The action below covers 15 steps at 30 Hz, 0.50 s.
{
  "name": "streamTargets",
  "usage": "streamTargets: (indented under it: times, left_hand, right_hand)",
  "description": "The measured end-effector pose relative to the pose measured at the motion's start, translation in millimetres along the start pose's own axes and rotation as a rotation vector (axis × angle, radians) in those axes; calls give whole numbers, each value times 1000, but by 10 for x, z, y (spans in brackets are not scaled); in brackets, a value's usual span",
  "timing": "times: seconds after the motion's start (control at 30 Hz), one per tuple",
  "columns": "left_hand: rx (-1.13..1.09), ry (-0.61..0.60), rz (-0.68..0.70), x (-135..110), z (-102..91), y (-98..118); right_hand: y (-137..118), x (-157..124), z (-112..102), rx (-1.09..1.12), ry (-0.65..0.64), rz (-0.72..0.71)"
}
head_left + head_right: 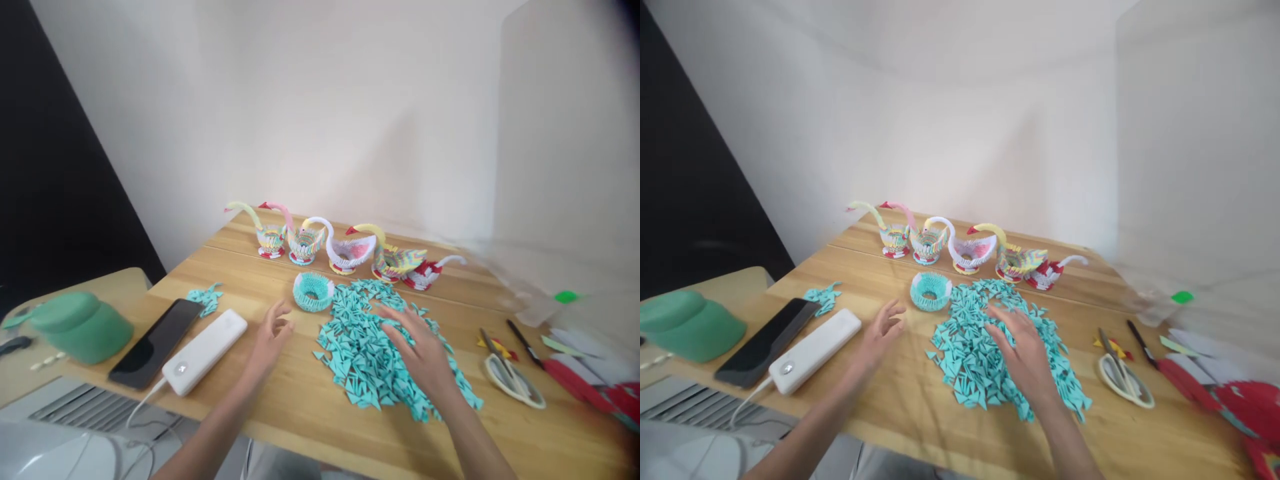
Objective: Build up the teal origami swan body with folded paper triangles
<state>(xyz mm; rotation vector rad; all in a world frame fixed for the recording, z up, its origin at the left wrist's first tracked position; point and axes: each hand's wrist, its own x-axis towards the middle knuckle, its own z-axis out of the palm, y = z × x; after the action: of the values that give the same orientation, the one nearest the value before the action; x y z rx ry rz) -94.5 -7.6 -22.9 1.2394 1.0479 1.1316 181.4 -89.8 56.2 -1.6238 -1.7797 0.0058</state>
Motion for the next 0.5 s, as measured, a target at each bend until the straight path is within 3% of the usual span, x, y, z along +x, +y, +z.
streamTargets:
  times: [0.1,0.2,0.33,0.5]
  left_hand:
    - [44,-21,13,-108,-5,-59]
    - [112,-55,30,-177,5,-102]
    - [182,-104,65,-202,16,-96]
    - [247,-93,64,-199,-6,-58]
  right_hand:
    - [268,-798,-92,34,43,299]
    - [355,-1336,24,78,118,534]
    - [293,-1459,152,166,212,737]
    - [220,-1346,138,177,177,657]
